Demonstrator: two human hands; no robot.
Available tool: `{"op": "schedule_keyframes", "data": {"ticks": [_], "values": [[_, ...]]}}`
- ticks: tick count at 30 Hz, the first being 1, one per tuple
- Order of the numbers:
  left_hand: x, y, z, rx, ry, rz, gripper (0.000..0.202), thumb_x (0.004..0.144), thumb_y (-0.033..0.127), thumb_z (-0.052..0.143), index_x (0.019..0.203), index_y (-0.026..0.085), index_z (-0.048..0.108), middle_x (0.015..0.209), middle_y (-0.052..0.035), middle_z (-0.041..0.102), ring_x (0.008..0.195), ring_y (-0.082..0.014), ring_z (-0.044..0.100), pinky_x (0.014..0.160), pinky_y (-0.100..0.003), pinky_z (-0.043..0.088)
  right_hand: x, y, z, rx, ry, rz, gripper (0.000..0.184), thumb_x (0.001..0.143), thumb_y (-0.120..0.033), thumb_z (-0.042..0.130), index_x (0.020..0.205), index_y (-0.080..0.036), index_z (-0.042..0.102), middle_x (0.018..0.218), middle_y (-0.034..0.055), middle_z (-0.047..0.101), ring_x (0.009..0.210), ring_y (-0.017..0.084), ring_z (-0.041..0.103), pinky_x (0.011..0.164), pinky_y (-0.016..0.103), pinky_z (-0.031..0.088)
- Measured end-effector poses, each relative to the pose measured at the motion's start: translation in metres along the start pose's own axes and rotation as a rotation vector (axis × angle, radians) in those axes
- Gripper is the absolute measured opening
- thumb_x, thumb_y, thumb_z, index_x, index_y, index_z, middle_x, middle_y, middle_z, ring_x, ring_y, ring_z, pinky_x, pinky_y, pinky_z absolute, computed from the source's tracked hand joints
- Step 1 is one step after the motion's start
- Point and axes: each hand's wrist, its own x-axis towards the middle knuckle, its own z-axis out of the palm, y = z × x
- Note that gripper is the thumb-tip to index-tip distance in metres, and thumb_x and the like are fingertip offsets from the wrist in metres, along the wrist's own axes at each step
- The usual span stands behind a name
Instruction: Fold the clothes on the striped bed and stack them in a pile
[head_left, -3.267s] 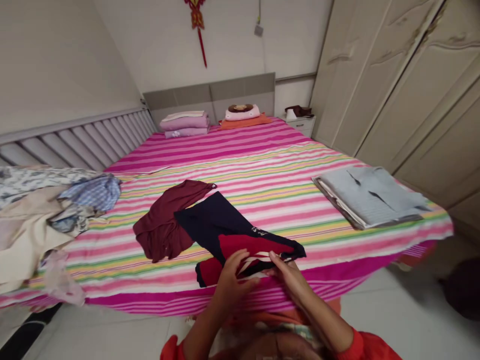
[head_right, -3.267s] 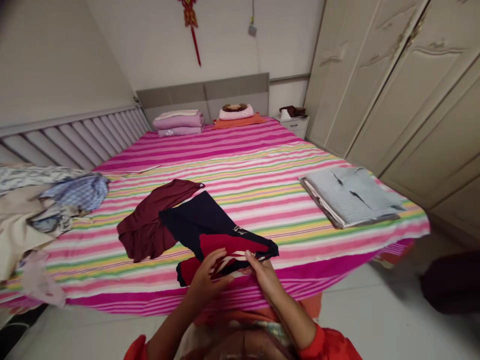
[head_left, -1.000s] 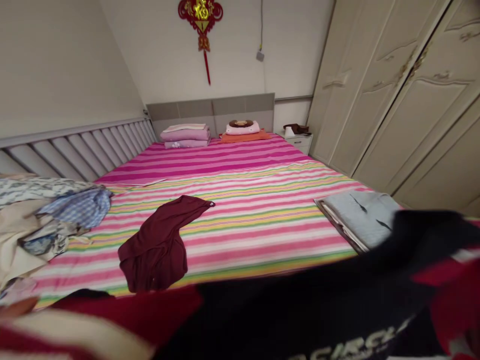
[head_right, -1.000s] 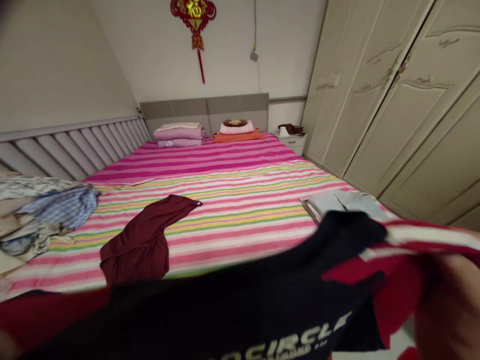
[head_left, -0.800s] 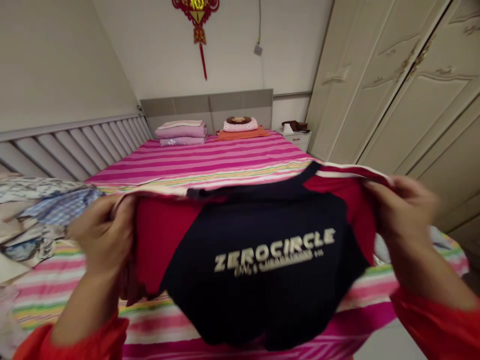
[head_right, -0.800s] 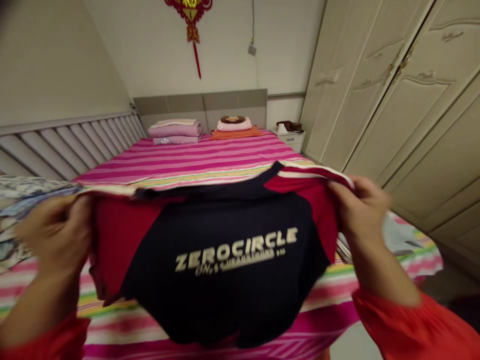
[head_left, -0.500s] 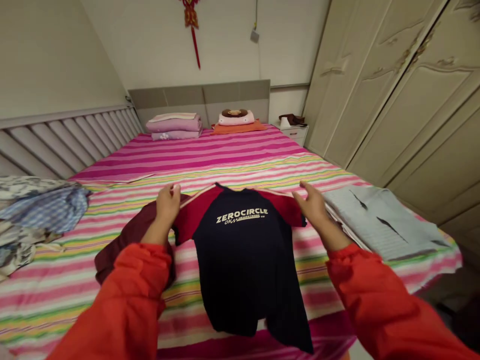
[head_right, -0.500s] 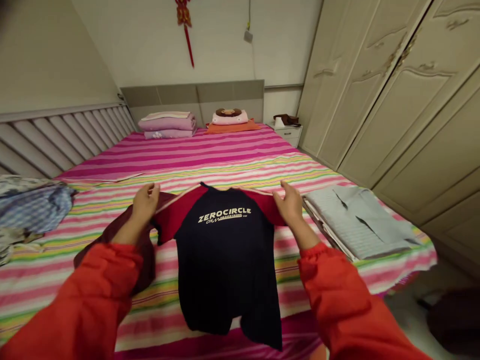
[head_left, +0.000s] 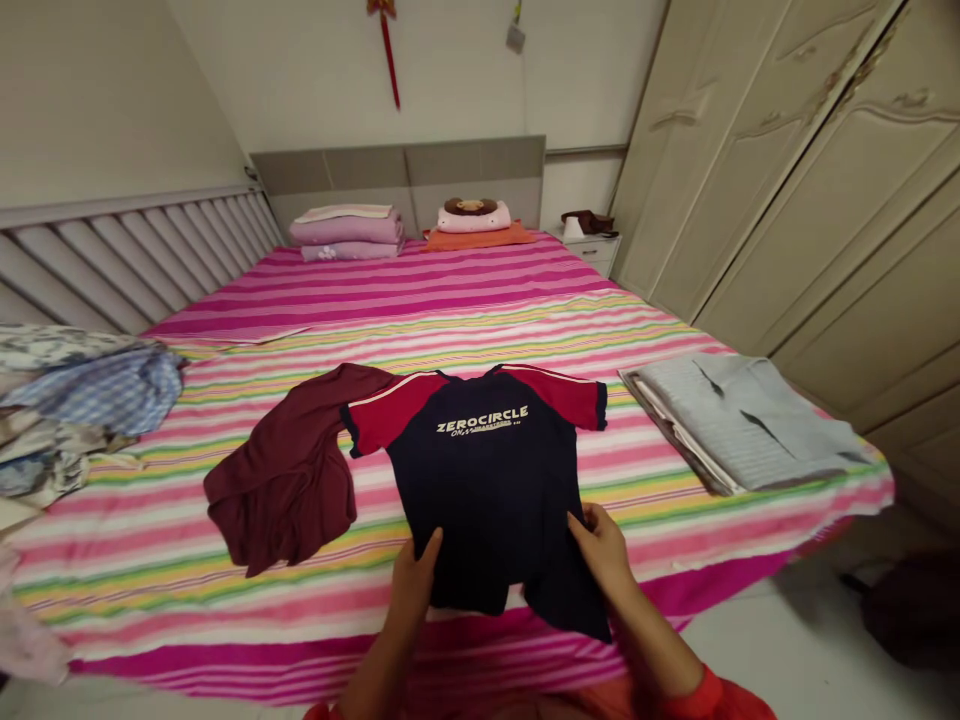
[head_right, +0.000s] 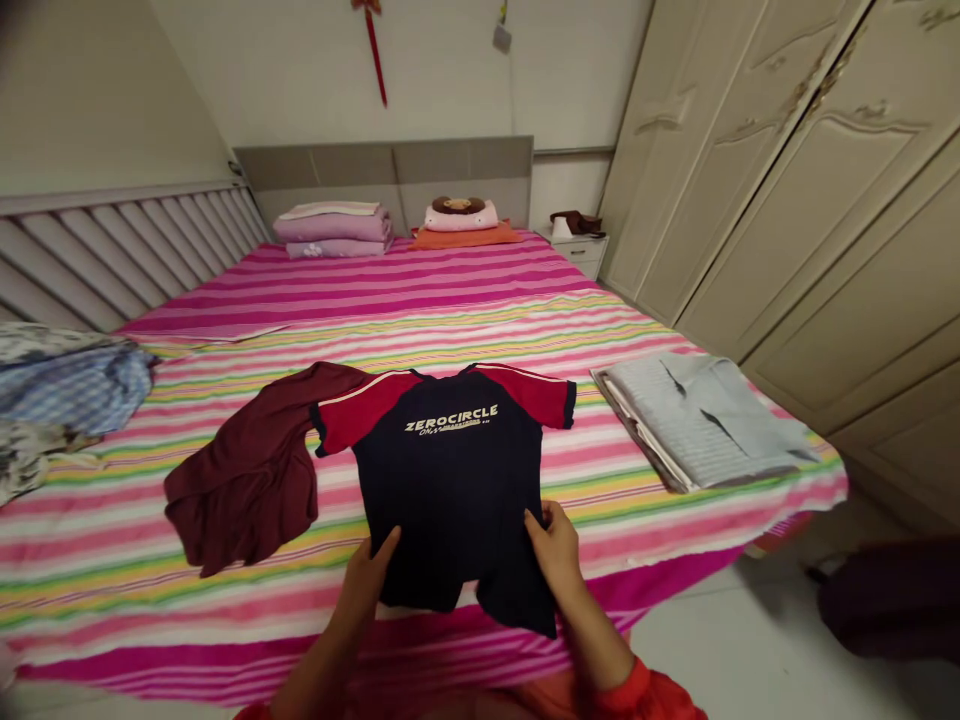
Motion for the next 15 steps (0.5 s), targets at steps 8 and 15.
{"op": "schedule_keyframes", "data": {"ticks": [8,15], "values": [[-0.011,0.050,-0.053,-0.104,-0.107,0.130,0.049,0.061,0.050,0.079,0.094,0.015,0.069,0.090,-0.0073,0.075,0.089,-0.0258,0.068,0.078,-0.034,0.054,0.007,-0.034,-0.046,0.048,0.092,-0.081,0.042,0.065,-0.062,0.061,0.069,-0.021,0.058,0.060,-0.0025,0.056,0.060,0.015,0.051,0.057,0.027,0.043],[-0.015,0.002,-0.082,-0.080,-0.238,-0.114,0.046,0.043,0.048,0.086,0.064,0.018,0.058,0.057,0.0004,0.063,0.055,-0.0164,0.060,0.054,-0.027,0.048,-0.014,-0.016,-0.057,0.065,-0.089,0.148,0.042,0.055,-0.060,0.070,0.065,-0.019,0.066,0.062,0.0033,0.068,0.061,0.023,0.063,0.057,0.034,0.051]]}}
